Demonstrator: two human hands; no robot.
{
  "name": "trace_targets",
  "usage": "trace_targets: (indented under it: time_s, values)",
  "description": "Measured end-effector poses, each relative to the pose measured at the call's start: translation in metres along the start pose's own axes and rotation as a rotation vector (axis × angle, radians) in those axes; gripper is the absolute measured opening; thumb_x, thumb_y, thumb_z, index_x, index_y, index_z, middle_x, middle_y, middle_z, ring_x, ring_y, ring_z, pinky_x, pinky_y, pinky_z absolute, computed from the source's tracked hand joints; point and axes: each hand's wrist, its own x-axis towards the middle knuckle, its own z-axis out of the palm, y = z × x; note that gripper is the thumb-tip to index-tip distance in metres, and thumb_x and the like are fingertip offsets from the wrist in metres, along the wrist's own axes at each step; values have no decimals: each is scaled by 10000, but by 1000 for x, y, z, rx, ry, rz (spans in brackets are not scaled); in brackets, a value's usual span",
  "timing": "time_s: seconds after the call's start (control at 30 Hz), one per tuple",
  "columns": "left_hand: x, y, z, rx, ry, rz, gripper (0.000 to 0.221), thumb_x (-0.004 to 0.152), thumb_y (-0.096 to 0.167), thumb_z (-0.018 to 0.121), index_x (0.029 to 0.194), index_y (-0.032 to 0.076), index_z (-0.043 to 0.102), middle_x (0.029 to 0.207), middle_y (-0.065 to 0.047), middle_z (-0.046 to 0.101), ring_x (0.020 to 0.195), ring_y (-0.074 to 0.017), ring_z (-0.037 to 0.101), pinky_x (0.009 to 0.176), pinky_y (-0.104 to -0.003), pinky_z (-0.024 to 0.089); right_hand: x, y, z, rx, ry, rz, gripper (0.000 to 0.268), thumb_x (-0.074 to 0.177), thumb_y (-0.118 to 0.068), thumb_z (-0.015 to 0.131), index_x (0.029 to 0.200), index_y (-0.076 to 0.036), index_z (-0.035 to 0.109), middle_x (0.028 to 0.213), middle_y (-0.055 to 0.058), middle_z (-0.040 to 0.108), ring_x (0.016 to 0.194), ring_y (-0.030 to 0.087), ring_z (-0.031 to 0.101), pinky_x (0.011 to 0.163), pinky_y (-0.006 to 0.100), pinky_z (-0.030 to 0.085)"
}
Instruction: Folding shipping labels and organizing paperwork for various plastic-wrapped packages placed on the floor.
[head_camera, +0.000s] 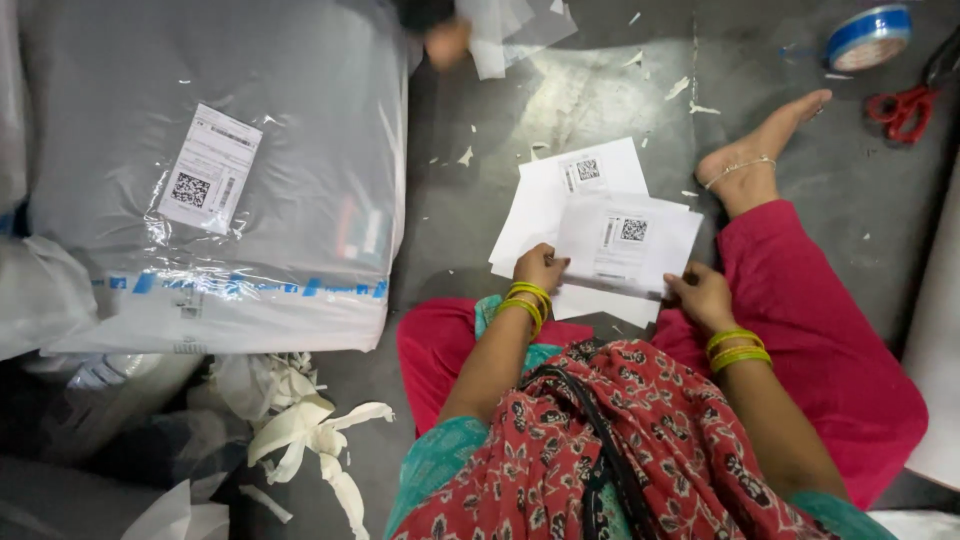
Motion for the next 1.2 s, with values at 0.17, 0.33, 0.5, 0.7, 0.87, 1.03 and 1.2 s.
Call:
trace_targets:
  time_s: [0.17, 0.33, 0.5, 0.7, 0.87, 1.03, 1.2]
  values:
    - [25, -25, 12, 56, 7, 18, 435, 773, 349, 832, 1060, 49, 703, 933, -150, 750, 851, -327, 752, 788, -432, 596, 2, 2, 5, -82, 13, 21, 371, 840, -344, 833, 952, 1, 752, 845, 146, 764, 720, 222, 720, 685, 371, 550]
    - [9, -9, 1, 171, 33, 69, 494, 737, 400, 875, 1075, 66, 738, 1027, -148, 763, 975, -304, 727, 902, -409, 563, 9, 16, 9, -106, -18, 72, 334, 808, -328, 841, 894, -16, 759, 822, 132, 773, 714, 224, 724, 683, 368, 553]
    - [0, -1, -7, 154, -9, 67, 559, 698, 382, 896, 1133, 86, 706, 1039, -128, 762, 979, -284, 737, 906, -395, 566, 5, 11, 8, -131, -26, 98, 338, 810, -338, 842, 895, -23, 754, 839, 130, 778, 745, 237, 735, 707, 371, 554]
    - [-16, 23, -15, 253, -20, 19, 608, 735, 365, 887, 1239, 127, 645, 1062, -109, 750, 1024, -278, 719, 924, -399, 552, 3, 1, 5, -147, -30, 160, 331, 811, -345, 832, 918, -39, 766, 874, 128, 788, 787, 246, 746, 760, 374, 561]
    - [-16, 23, -10, 308, -14, 23, 662, 756, 334, 872, 1313, 132, 577, 1042, -104, 755, 1032, -283, 714, 913, -412, 554, 8, 3, 8, -182, -34, 183, 346, 800, -366, 837, 935, -54, 775, 903, 132, 788, 819, 267, 747, 783, 378, 562]
    - [-30, 37, -10, 569, 90, 276, 719, 751, 315, 854, 1369, 123, 540, 1194, -151, 692, 1096, -350, 673, 923, -439, 537, 10, 4, 10, -214, -25, 216, 368, 779, -386, 835, 954, -66, 783, 919, 135, 789, 852, 290, 749, 804, 397, 567]
    - [-1, 1, 42, 1026, 111, 900, 421, 912, 225, 604, 1331, 190, 590, 1451, -160, 547, 1269, -343, 589, 953, -441, 534, 11, 26, 17, -234, -1, 161, 410, 752, -402, 842, 986, -71, 783, 972, 171, 771, 904, 335, 735, 826, 432, 566]
